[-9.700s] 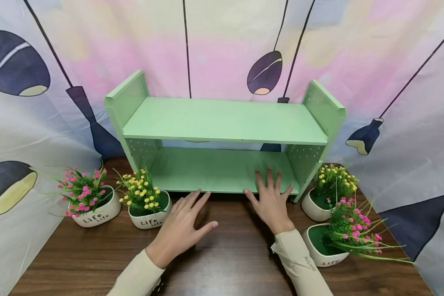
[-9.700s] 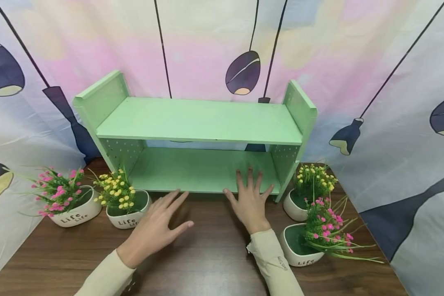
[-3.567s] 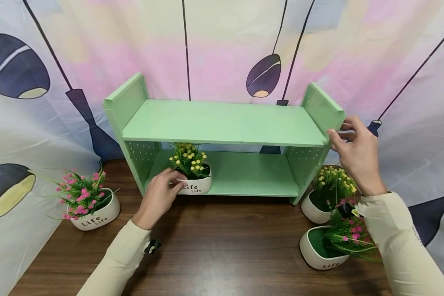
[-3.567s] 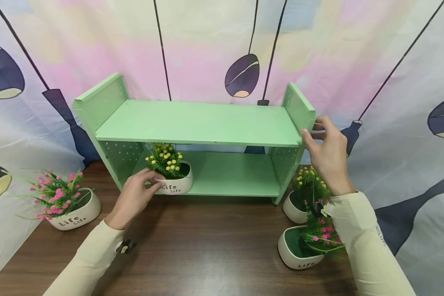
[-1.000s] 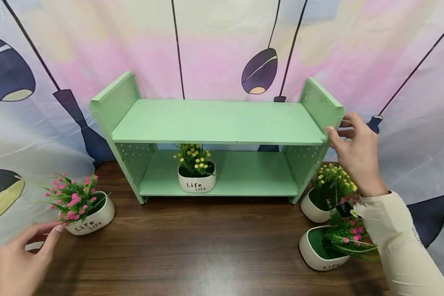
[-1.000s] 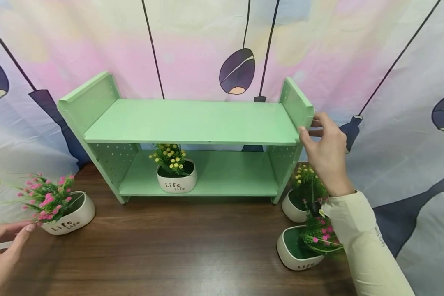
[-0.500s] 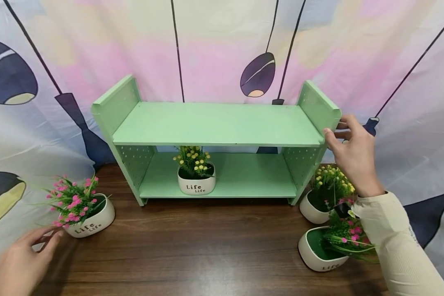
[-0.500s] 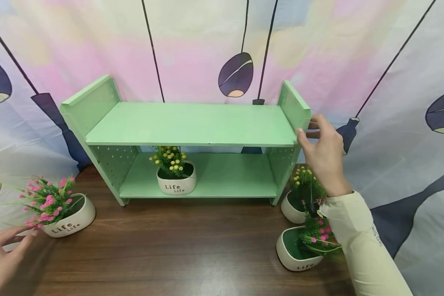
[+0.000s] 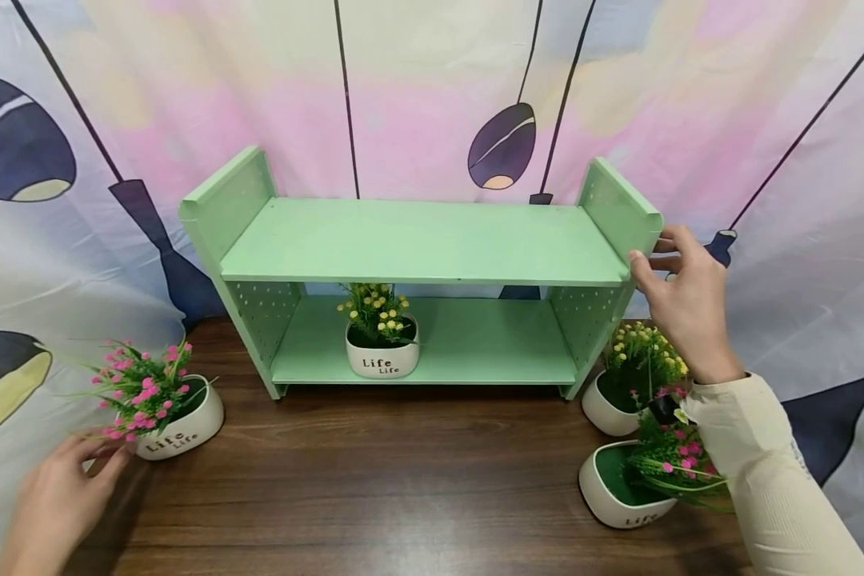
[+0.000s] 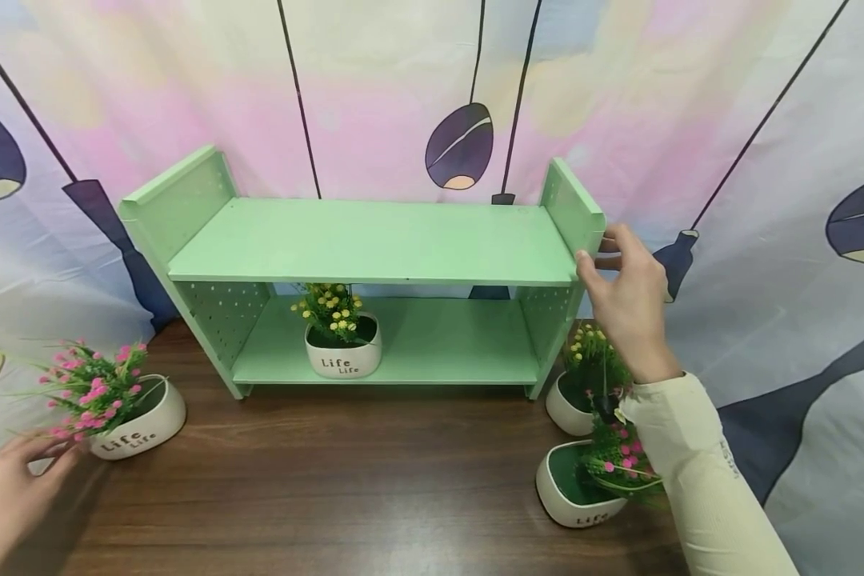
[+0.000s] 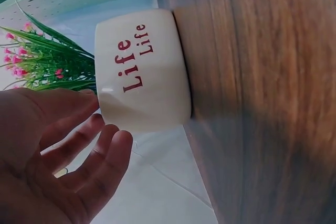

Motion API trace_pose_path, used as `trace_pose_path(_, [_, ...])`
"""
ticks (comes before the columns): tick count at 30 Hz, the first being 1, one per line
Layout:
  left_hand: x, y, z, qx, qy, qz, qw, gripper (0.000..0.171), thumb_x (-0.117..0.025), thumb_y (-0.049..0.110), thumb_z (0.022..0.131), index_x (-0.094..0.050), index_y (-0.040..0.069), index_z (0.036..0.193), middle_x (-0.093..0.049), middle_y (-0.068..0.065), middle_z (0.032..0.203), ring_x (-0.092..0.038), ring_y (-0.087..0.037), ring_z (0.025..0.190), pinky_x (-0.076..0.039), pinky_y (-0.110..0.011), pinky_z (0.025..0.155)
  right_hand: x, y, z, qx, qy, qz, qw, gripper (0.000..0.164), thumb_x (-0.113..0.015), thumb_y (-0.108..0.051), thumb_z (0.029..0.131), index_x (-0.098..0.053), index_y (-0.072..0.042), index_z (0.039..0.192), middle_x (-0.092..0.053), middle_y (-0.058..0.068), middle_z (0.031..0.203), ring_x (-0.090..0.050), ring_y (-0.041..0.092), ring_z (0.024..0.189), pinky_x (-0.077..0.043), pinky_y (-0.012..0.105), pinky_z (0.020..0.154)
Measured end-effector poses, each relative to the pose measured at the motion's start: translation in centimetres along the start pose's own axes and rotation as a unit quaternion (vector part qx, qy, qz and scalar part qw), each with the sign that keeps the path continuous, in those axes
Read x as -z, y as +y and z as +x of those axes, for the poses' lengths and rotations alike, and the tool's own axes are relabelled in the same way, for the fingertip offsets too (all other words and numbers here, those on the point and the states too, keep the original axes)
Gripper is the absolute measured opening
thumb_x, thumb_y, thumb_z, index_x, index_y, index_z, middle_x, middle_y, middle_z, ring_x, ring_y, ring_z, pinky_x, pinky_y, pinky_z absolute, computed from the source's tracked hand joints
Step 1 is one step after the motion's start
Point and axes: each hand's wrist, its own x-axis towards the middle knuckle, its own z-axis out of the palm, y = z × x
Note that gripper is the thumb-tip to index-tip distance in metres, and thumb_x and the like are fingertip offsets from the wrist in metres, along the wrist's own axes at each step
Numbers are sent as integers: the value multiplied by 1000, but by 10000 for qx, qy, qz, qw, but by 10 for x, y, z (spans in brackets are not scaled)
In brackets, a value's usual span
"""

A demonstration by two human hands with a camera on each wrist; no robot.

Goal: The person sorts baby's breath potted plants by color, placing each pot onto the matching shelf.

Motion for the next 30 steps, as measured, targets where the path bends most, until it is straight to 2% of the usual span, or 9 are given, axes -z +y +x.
trace_pose_path(7, [-7, -8, 6, -40, -212, 24, 9998, 33, -69, 16, 102, -69, -16, 106, -54, -43, 127, -54, -65, 107, -43, -71, 88, -2, 2, 2, -11, -8, 44, 10000, 40, -64, -14, 105, -59, 1, 141, -65, 30, 127, -69, 51, 111, -42, -2, 68])
trace_pose_path(14, [-10, -8, 9, -214, -125, -114, 9996, 25, -71, 10, 97, -65, -12, 106, -66, -39, 107, -58, -65, 99, -45, -69, 81, -2, 3, 1, -42, 21, 18, 10000, 39, -65, -13, 105, -60, 2, 140, -66, 31, 126, -69, 52, 110, -41, -2, 67])
trace_pose_path(19, [-9, -8, 11, -185, -200, -41, 9996, 22, -72, 5, 96, -63, -12, 106, -64, -42, 106, -57, -67, 98, -46, -71, 81, -2, 3, 0, -68, 55, -29, 10000, 39, -64, -14, 105, -60, 2, 140, -66, 30, 126, -70, 51, 109, -41, -1, 66])
trace_pose_path(26, [-13, -8, 11, -459, 45, -153, 9988, 23, -72, -3, 91, -59, -16, 107, -62, -44, 104, -58, -69, 93, -46, -70, 75, -2, 2, 0, 10, 143, -51, 9999, 37, -65, -14, 105, -62, 1, 138, -67, 28, 123, -71, 49, 107, -41, 0, 66])
trace_pose_path(30, [-16, -9, 9, -606, 203, -251, 9976, 24, -70, -5, 90, -59, -16, 108, -60, -44, 106, -57, -70, 94, -45, -71, 76, -2, 2, 0, -18, 130, -84, 9999, 37, -65, -15, 105, -62, 1, 138, -67, 29, 124, -70, 51, 107, -41, 0, 66])
